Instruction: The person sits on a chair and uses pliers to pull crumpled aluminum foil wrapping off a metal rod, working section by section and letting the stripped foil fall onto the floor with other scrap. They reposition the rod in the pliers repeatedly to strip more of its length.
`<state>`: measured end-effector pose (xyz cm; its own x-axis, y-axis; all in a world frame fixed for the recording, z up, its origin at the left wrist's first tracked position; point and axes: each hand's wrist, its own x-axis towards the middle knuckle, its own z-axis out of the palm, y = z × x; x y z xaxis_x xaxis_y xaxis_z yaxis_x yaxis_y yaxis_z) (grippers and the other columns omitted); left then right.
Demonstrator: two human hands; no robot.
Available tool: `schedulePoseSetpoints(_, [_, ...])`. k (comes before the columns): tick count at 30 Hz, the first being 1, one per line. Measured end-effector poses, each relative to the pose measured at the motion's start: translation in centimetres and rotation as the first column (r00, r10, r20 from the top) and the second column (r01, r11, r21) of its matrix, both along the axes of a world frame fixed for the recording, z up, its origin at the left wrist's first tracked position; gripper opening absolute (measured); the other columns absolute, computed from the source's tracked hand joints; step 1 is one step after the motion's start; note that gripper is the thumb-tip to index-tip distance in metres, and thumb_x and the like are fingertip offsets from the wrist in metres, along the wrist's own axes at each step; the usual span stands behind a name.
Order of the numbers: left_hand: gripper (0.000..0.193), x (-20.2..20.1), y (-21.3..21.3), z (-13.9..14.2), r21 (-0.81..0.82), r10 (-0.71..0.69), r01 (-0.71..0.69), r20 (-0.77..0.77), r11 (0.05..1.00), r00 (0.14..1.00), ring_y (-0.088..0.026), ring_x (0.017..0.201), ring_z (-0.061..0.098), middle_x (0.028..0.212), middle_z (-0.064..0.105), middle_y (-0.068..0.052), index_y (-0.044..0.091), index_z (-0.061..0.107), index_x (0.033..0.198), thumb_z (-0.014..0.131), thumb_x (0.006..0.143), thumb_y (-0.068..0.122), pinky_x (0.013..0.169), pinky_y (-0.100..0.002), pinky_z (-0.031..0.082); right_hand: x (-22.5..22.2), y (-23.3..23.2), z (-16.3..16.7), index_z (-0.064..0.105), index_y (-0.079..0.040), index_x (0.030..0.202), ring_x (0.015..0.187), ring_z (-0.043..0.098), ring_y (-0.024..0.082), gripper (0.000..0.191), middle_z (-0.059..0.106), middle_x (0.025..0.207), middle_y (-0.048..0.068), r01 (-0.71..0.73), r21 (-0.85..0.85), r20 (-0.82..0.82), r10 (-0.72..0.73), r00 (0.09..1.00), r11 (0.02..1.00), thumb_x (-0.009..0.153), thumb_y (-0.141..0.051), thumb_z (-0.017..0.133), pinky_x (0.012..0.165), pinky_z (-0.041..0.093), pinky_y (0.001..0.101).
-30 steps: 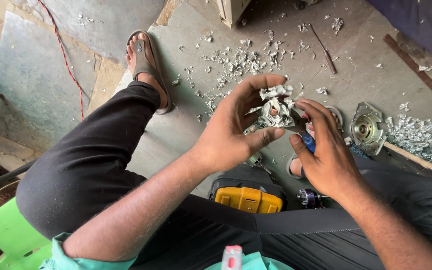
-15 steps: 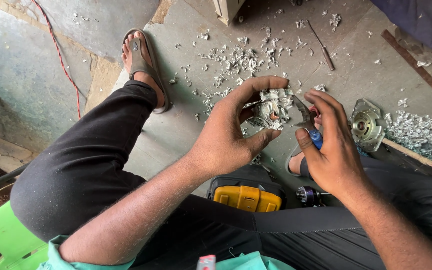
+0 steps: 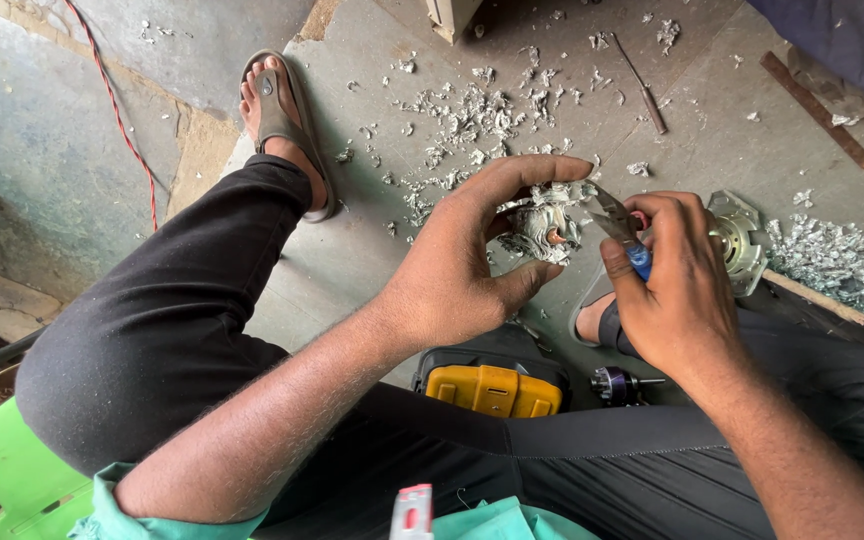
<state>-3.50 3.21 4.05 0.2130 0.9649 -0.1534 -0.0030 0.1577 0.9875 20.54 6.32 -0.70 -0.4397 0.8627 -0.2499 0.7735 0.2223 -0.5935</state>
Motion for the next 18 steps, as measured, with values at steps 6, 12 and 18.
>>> schedulePoseSetpoints(6, [0.070, -0.01, 0.13, 0.21, -0.009, -0.021, 0.021, -0.019, 1.000, 1.000, -0.019, 0.131, 0.064, 0.146, 0.055, -0.008, 0.011, 0.050, 0.150, 0.075, 0.087, -0.009, 0.110, -0.035, 0.055, -0.06, 0.06, -0.11, 0.051, -0.001, 0.129, 0.108, 0.059, 0.032, 0.038, 0.054, 0.121, 0.017, -0.011, 0.024, -0.002, 0.011, 1.000, 1.000, 0.099, -0.016, 0.067, 0.092, 0.047, 0.0460])
schedulePoseSetpoints(12, [0.073, -0.09, 0.13, 0.33, 0.016, -0.023, 0.023, -0.047, 1.000, 0.999, -0.019, 0.132, 0.064, 0.146, 0.055, -0.008, 0.014, 0.050, 0.150, 0.074, 0.085, -0.009, 0.109, -0.034, 0.061, 0.11, 0.12, -0.08, 0.053, -0.001, 0.125, 0.107, 0.060, 0.034, 0.033, 0.056, 0.115, 0.017, 0.017, -0.026, 0.047, -0.016, 0.999, 1.000, 0.101, -0.020, 0.065, 0.093, 0.046, 0.0484])
schedulePoseSetpoints(18, [0.072, -0.05, 0.04, 0.35, 0.022, -0.029, 0.029, -0.035, 0.999, 0.999, -0.020, 0.136, 0.062, 0.149, 0.054, -0.008, 0.013, 0.049, 0.151, 0.074, 0.087, -0.009, 0.110, -0.035, 0.055, 0.04, 0.09, -0.20, 0.053, 0.000, 0.124, 0.109, 0.060, 0.035, 0.034, 0.057, 0.116, 0.018, -0.013, 0.013, 0.060, 0.012, 0.998, 1.000, 0.101, -0.023, 0.065, 0.094, 0.045, 0.0503])
